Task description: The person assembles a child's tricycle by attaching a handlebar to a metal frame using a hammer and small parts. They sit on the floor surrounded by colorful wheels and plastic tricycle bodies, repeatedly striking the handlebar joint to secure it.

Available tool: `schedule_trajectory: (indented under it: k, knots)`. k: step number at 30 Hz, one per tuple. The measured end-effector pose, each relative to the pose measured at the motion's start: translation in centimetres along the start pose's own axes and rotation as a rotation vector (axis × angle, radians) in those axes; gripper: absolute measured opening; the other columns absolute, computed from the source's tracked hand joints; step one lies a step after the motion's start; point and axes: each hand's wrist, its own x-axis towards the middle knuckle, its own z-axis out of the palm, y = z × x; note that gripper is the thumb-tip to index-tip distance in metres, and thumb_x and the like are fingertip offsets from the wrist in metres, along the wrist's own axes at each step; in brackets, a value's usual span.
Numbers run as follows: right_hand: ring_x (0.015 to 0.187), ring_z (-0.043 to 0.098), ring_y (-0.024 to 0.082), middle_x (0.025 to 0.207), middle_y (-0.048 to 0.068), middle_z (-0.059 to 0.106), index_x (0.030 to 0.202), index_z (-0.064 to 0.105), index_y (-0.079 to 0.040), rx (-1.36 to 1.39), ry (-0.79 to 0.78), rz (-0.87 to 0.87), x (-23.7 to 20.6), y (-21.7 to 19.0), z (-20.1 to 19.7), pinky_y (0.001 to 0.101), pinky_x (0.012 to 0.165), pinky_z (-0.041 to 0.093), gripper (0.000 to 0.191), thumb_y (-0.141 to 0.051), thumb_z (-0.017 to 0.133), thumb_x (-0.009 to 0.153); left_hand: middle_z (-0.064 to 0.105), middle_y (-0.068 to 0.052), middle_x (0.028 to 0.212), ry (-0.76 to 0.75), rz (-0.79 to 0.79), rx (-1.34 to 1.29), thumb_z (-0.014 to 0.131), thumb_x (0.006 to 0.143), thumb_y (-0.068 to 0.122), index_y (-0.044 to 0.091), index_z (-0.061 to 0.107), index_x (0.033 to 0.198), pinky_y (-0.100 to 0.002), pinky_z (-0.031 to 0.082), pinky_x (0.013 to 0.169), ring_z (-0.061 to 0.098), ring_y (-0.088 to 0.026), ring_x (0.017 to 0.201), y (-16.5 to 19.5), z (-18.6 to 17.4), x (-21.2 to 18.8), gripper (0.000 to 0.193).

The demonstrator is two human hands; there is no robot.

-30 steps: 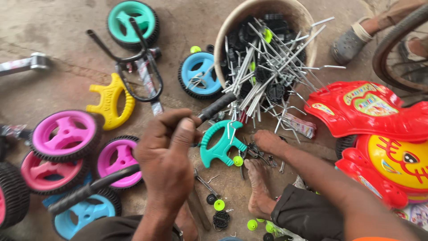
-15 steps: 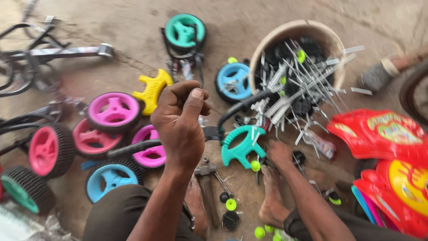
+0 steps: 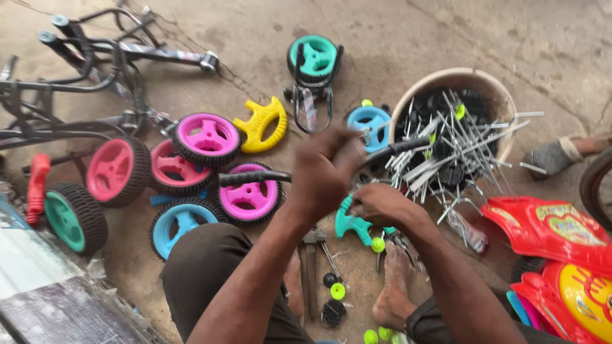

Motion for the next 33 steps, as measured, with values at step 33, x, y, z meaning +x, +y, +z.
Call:
schedule_trajectory:
  k: [33]
  knots:
    - [0.086, 0.068, 0.034, 0.084, 0.011, 0.069, 0.093, 0.071, -0.009, -0.308, 0.495, -0.37, 4.9, -5.2, -2.0, 0.0491, 0.076, 0.052, 0.012, -0.016, 0.066, 0.084, 0.073, -0.019, 0.121, -0.12, -0.824, -0.694, 0.055, 0.1, 0.046, -0.006, 0.069, 0.125, -0.039, 0.055, 0.099, 0.071, -0.025, 0.109, -24.6, -2.3, -2.8, 0.059]
